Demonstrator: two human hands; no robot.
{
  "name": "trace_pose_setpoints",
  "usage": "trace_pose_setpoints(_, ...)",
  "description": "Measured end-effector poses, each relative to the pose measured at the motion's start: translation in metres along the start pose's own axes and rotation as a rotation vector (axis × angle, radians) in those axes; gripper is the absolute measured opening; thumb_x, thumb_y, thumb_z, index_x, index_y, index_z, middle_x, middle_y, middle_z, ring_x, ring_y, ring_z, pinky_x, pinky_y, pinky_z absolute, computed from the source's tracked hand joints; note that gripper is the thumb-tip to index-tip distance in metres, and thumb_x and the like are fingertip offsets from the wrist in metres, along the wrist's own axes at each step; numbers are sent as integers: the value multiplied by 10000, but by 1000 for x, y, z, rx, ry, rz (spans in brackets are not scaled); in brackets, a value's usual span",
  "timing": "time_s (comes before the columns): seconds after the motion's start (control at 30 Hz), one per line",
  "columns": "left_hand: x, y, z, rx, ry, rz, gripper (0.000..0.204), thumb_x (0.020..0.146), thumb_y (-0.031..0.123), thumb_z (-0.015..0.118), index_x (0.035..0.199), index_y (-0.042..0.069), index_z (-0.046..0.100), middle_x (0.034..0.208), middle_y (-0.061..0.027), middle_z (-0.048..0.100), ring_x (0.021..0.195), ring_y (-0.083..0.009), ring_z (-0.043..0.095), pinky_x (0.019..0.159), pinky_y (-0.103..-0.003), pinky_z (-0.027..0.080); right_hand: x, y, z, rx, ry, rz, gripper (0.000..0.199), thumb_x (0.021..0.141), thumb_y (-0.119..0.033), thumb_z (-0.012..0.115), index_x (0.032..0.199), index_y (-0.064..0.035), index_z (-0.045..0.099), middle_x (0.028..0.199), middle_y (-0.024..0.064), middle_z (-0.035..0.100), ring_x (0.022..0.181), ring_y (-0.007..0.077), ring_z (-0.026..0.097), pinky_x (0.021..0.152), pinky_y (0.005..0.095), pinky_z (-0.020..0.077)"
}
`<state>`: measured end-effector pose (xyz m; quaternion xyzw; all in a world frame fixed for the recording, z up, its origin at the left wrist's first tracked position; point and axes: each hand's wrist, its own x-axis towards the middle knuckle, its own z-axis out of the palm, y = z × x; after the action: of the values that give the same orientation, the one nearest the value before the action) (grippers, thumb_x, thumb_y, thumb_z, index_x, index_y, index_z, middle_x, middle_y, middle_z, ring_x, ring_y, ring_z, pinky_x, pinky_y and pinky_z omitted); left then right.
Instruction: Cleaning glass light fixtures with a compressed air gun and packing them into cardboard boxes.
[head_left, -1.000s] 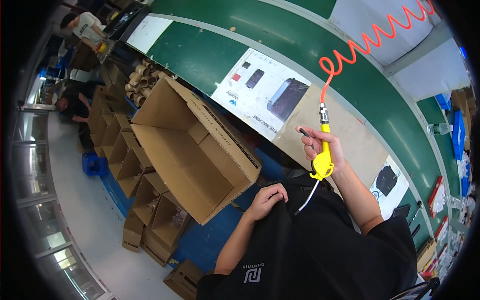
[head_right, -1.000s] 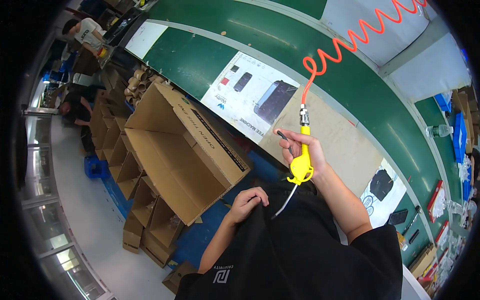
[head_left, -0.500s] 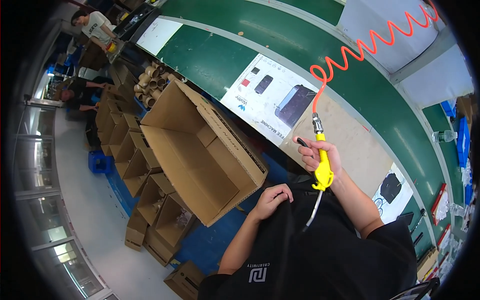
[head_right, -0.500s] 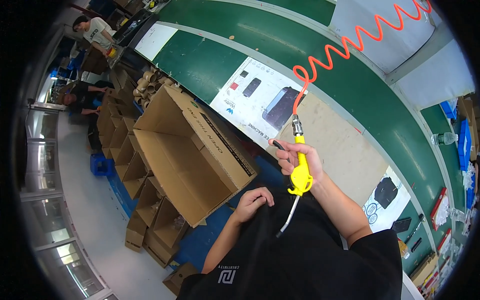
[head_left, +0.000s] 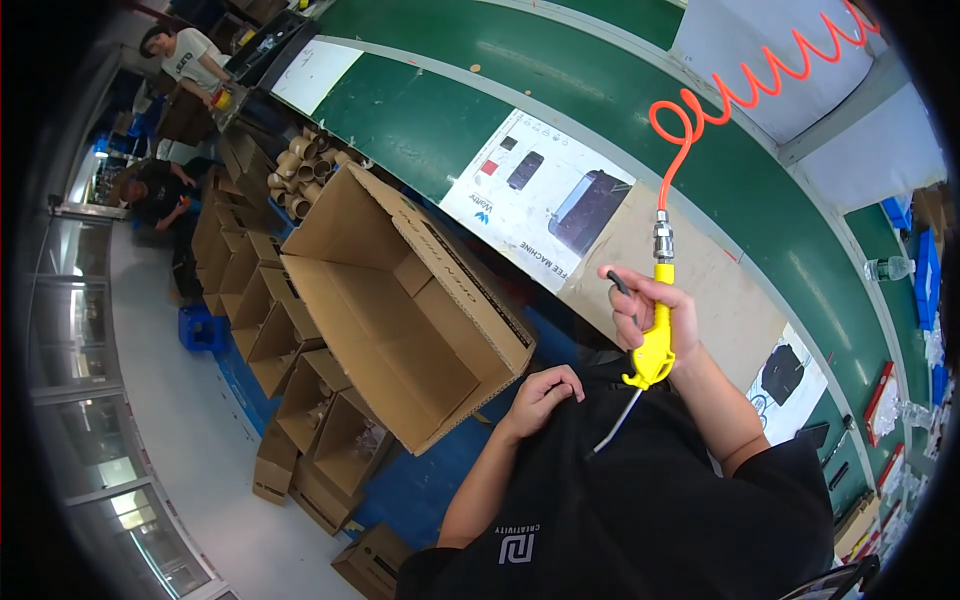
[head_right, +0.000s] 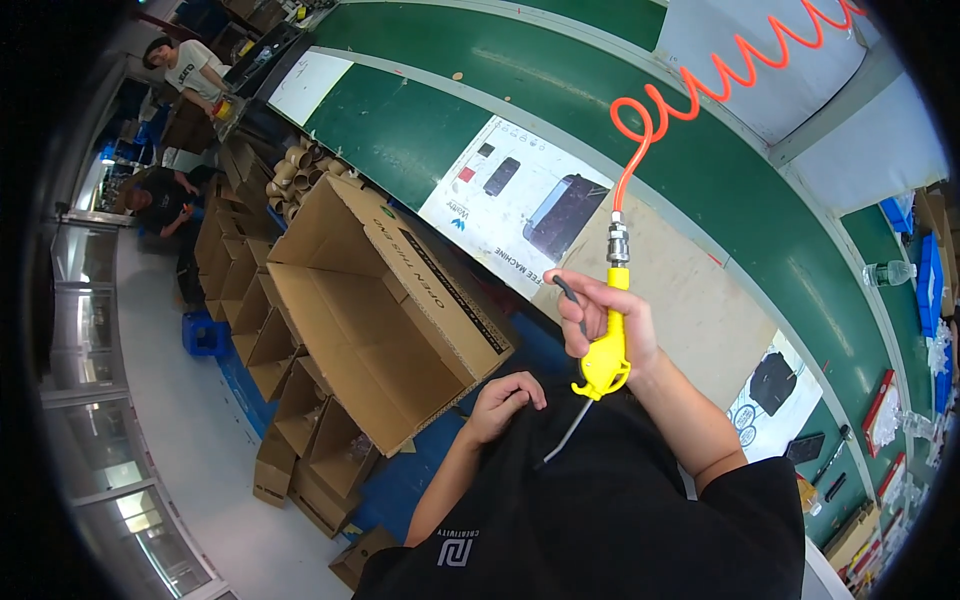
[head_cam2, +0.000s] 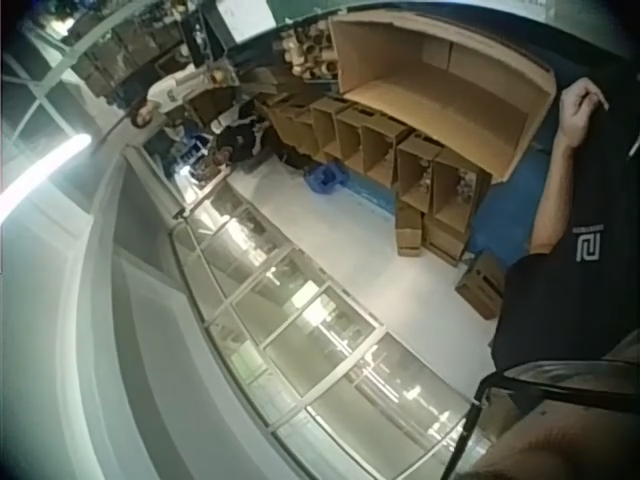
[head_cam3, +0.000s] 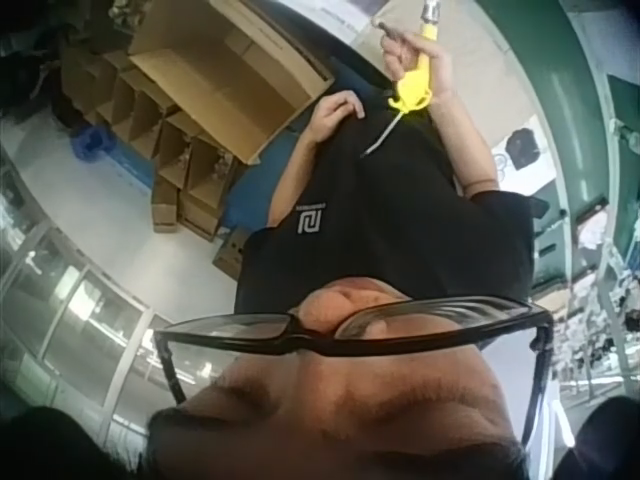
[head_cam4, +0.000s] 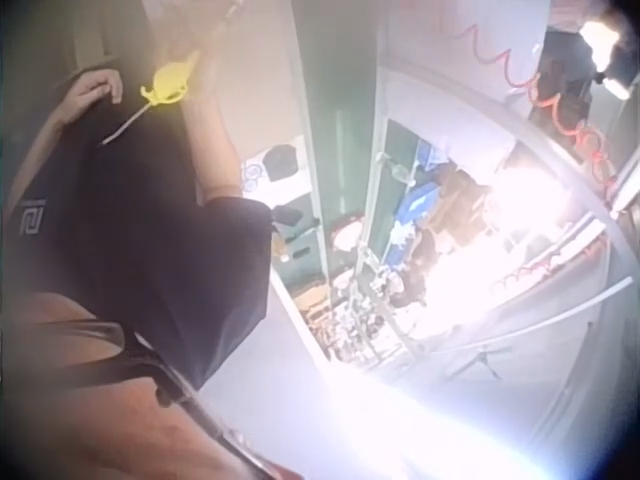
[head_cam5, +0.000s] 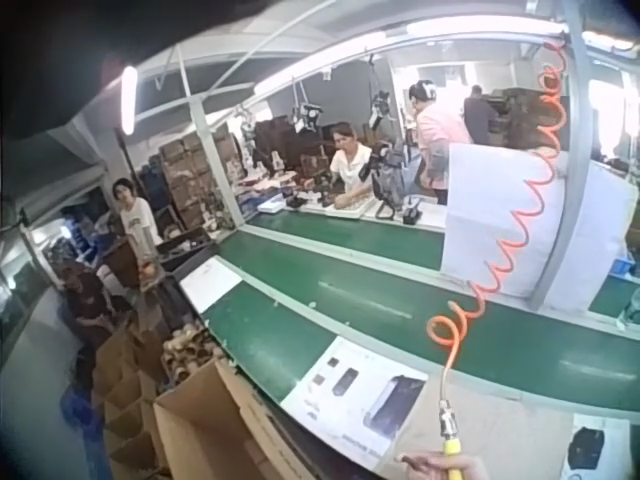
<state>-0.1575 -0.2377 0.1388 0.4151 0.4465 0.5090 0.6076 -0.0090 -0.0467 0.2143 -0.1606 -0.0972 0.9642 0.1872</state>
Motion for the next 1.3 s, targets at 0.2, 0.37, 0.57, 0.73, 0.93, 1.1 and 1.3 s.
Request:
trace_pose_setpoints(0.2,2,3,1,21,4,-18,210,970,159,475,870,2,572,869,-82,590,834,-172,566,800,-282,442,1,-5,4,-216,33,-86,476,925,-234,429,1307,51,417,791,70,552,499,211,549,495,296,446)
trace_pose_setpoints(0.37,5,6,-2,42,-2,-2,219,969,165,480,870,1,585,869,-76,591,833,-162,565,796,-275,439,-4,-10,17,89,-81,4,485,926,-237,426,1317,49,392,786,73,525,481,183,516,452,290,392)
trace_pose_setpoints(0.57,2,1,0,2,29,-25,143,929,86,482,857,15,582,855,-44,581,840,-137,553,797,-255,425,-7,-6,23,140,-99,2,454,937,-241,408,1289,44,382,735,52,441,418,155,446,401,287,369)
trace_pose_setpoints(0.73,2,-3,2,13,7,9,152,938,97,472,849,14,564,841,-42,565,830,-133,542,788,-258,422,0,-1,9,-168,57,-60,472,914,-248,435,1289,39,423,766,76,528,451,208,542,437,324,453)
trace_pose_setpoints(0.93,-1,-1,1,39,-5,19,172,961,123,460,870,14,558,846,-45,566,832,-143,543,790,-264,422,19,8,-2,-367,197,-225,405,878,-181,473,1214,43,505,718,83,549,471,218,583,436,297,481)
trace_pose_setpoints(1.1,-2,-3,-2,40,23,42,210,976,173,469,876,13,561,849,-46,564,834,-147,542,792,-270,422,25,11,-10,-437,254,-258,375,878,-157,466,1197,32,523,700,83,552,472,224,585,437,302,480)
trace_pose_setpoints(1.3,2,-9,-1,19,14,59,205,963,164,463,847,17,547,829,-37,557,818,-131,533,778,-258,413,22,-6,-13,-30,159,-59,390,909,-211,426,1213,13,526,709,46,569,460,171,526,445,280,435)
